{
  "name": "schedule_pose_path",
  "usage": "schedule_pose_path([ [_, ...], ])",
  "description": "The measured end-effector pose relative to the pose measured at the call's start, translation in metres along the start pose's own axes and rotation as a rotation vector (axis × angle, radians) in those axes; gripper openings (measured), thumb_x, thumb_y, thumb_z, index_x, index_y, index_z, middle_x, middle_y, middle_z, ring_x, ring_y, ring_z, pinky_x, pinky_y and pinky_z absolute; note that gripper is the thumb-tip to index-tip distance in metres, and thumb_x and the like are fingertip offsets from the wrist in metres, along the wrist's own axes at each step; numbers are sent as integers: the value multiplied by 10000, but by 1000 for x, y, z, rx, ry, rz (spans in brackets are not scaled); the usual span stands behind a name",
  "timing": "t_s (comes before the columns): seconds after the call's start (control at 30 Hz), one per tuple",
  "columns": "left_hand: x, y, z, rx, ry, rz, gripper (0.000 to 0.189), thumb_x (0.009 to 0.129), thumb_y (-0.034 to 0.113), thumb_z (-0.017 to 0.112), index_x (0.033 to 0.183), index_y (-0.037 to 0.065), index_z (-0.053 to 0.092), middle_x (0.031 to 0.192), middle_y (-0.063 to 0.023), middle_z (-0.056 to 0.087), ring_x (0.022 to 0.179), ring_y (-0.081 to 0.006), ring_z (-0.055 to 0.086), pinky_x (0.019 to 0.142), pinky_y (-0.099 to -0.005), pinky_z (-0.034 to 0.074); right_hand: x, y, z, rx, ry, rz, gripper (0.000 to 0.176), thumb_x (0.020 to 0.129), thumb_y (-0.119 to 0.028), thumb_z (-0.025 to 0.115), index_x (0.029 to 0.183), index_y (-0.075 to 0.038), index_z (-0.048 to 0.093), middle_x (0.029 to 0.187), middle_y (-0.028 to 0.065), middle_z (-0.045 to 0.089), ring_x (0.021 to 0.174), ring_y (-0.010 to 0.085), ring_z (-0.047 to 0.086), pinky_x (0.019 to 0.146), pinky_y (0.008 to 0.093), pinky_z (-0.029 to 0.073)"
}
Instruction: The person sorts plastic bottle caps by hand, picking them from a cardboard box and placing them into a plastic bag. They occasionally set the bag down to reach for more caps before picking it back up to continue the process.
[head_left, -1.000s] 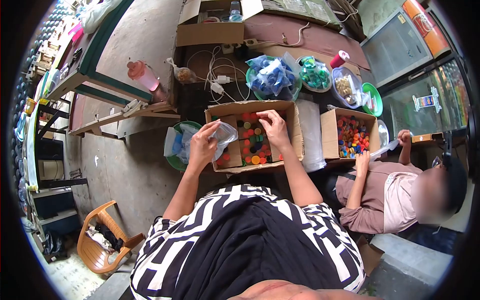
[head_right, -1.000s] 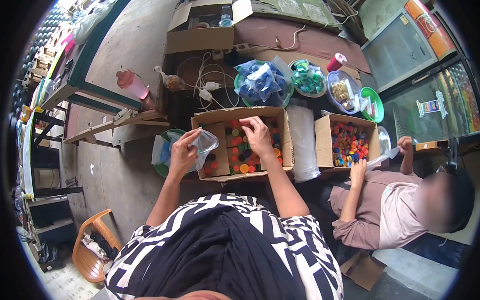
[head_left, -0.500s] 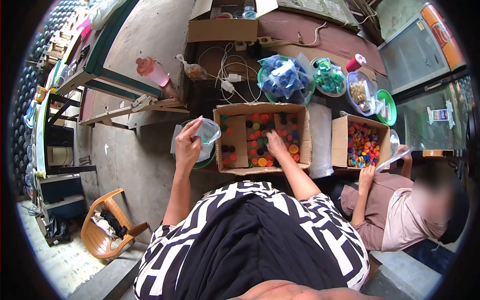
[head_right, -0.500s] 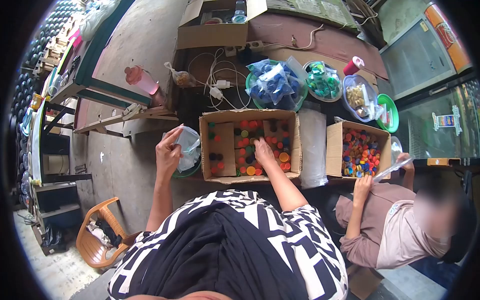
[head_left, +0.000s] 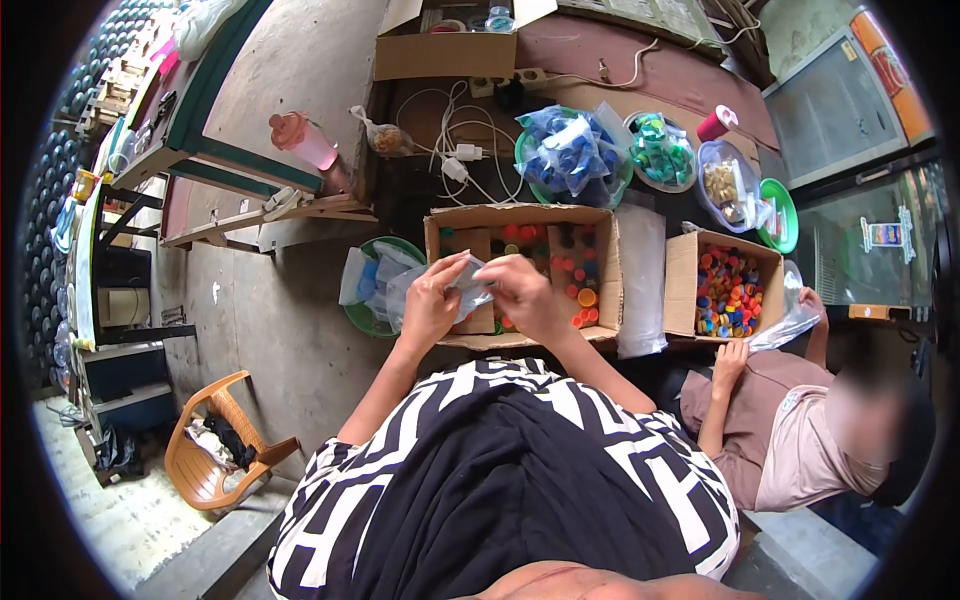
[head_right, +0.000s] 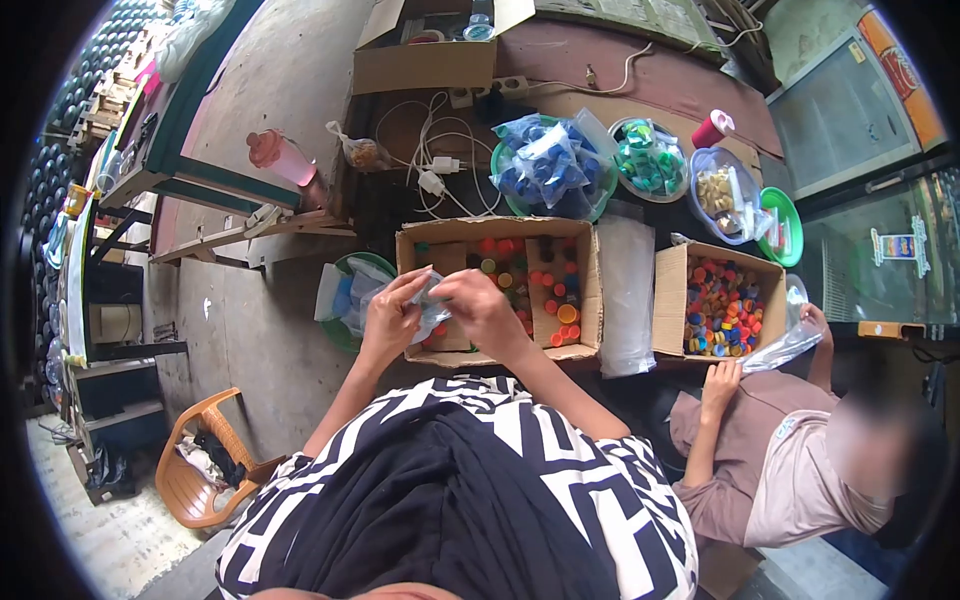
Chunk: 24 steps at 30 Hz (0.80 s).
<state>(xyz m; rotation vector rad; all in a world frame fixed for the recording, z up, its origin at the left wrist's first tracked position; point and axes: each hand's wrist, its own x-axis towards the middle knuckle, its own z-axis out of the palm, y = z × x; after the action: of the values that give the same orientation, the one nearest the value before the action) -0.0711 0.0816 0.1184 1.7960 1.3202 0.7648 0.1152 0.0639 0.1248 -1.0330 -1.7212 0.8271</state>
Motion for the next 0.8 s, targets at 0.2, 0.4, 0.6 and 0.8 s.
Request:
schedule_pose_path([
  [0.2,0,5,-13,-31,52,17,514,702,-96,490,1173,40,646,1242,-77,635,853,-216,685,727,-281,519,5,13,-16,94,114,230,192,808,-117,706,990,-59,697,972,86,658,992,247,593,870,363,465],
  [0.4,-9,14,-32,-199,85,-53,563,704,-144,476,1201,53,651,1251,-77,636,659,-63,587,560,-207,460,-45,135,-10,-337,-9,472,139,780,-75,680,916,-48,676,945,110,628,969,293,590,856,413,482],
  [0.6,-15,50,-52,-314,66,271,569,708,-173,445,1195,41,647,1241,-130,630,1014,-201,657,832,-270,511,-84,170,13,-763,-252,385,328,721,-11,665,1039,-49,595,1100,191,518,1034,375,543,884,438,477],
  [0.8,-9,25,-32,-182,39,211,555,721,-165,457,1196,54,644,1236,-114,636,834,-136,664,726,-259,522,-82,174,17,-601,-141,565,316,710,33,601,1018,-36,589,1101,215,501,996,414,550,852,458,483],
])
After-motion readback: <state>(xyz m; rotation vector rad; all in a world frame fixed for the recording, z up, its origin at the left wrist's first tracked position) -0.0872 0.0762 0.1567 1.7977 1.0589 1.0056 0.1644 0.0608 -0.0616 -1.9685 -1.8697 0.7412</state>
